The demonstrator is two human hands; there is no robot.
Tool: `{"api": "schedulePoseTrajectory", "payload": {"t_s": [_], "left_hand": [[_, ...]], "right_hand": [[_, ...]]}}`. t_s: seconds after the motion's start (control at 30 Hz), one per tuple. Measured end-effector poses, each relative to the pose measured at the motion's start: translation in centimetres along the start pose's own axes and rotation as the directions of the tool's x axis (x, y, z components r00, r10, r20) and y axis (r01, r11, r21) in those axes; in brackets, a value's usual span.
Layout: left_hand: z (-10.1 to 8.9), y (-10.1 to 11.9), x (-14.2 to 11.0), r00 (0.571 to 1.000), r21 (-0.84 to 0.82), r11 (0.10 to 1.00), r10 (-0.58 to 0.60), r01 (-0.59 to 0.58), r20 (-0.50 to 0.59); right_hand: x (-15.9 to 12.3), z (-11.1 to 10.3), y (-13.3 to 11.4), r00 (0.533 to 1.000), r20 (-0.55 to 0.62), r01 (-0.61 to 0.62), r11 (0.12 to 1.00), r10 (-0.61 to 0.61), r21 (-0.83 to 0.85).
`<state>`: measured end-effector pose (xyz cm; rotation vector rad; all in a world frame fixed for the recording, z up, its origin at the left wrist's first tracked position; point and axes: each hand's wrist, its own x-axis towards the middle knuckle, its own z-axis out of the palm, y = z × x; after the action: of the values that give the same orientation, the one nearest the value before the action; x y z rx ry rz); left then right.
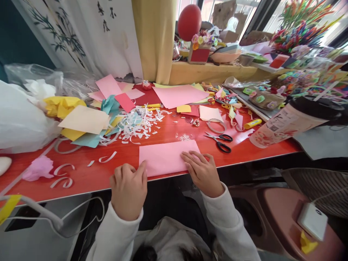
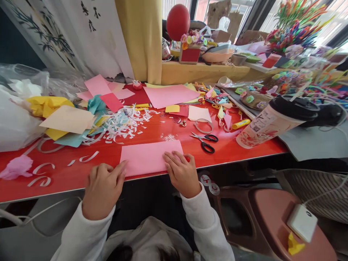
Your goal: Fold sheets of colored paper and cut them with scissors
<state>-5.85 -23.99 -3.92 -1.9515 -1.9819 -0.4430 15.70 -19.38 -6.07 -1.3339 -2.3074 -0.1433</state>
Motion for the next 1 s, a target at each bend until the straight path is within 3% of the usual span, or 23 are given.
{"api": "schedulePoseTrajectory", "payload": {"t_s": [0.07, 0.1, 0.2, 0.27, 0.4, 0.47, 0.57, 0.67, 0.73, 0.83, 0.9, 1.0], "left_hand": [[-0.2, 1.6, 0.5, 0.988, -0.01, 0.999, 0.03, -0.032, -0.149], [-0.1, 2.4, 0.8, 0.973, -0.061, 0.989, 0.12, -0.134, -0.198], [1.2, 4.4, 1.7, 0.867, -0.222, 0.845, 0.436, -0.487, -0.242], [2.5, 4.9, 2.4, 0.825, -0.255, 0.788, 0.507, -0.561, -0.248], [4.1, 4.3, 3.3, 0.832, -0.28, 0.784, 0.51, -0.554, -0.218], [4.2, 3.8, 3.5, 0.83, -0.285, 0.78, 0.528, -0.557, -0.178], [4.2, 3.1, 3.8, 0.795, -0.261, 0.754, 0.596, -0.603, -0.117], [4.3, 2.6, 3.8, 0.761, -0.223, 0.732, 0.643, -0.643, -0.086], [4.5, 2.7, 3.7, 0.768, -0.206, 0.743, 0.633, -0.637, -0.096], [4.7, 3.2, 3.2, 0.823, -0.209, 0.797, 0.561, -0.567, -0.092], [4.8, 3.5, 2.9, 0.851, -0.219, 0.823, 0.519, -0.524, -0.084], [4.8, 3.4, 2.9, 0.85, -0.241, 0.817, 0.521, -0.524, -0.084]], "right_hand": [[0.2, 0.0, 0.0, 1.0, 0.011, -0.012, 1.0, 0.011, 0.027], [0.3, 0.0, -0.1, 1.0, 0.021, -0.019, 0.999, 0.018, 0.042], [0.7, -0.1, 0.0, 0.998, 0.061, -0.03, 0.996, 0.026, 0.08], [1.1, -0.2, 0.3, 0.997, 0.077, -0.027, 0.994, 0.019, 0.104], [1.9, 0.1, 1.5, 0.998, 0.057, -0.036, 0.981, 0.026, 0.189], [2.4, 0.3, 2.4, 0.986, 0.011, -0.165, 0.954, 0.168, 0.25], [3.6, 0.7, 3.7, 0.877, 0.01, -0.453, 0.82, 0.48, 0.349], [5.3, 0.9, 4.8, 0.779, 0.144, -0.59, 0.636, 0.61, 0.498], [6.3, 1.0, 5.2, 0.736, 0.233, -0.625, 0.507, 0.635, 0.594], [7.1, 0.8, 5.3, 0.683, 0.311, -0.656, 0.367, 0.661, 0.66], [7.2, 0.5, 5.2, 0.675, 0.382, -0.676, 0.322, 0.632, 0.663], [7.1, 0.2, 4.9, 0.687, 0.458, -0.696, 0.331, 0.564, 0.637]]}}
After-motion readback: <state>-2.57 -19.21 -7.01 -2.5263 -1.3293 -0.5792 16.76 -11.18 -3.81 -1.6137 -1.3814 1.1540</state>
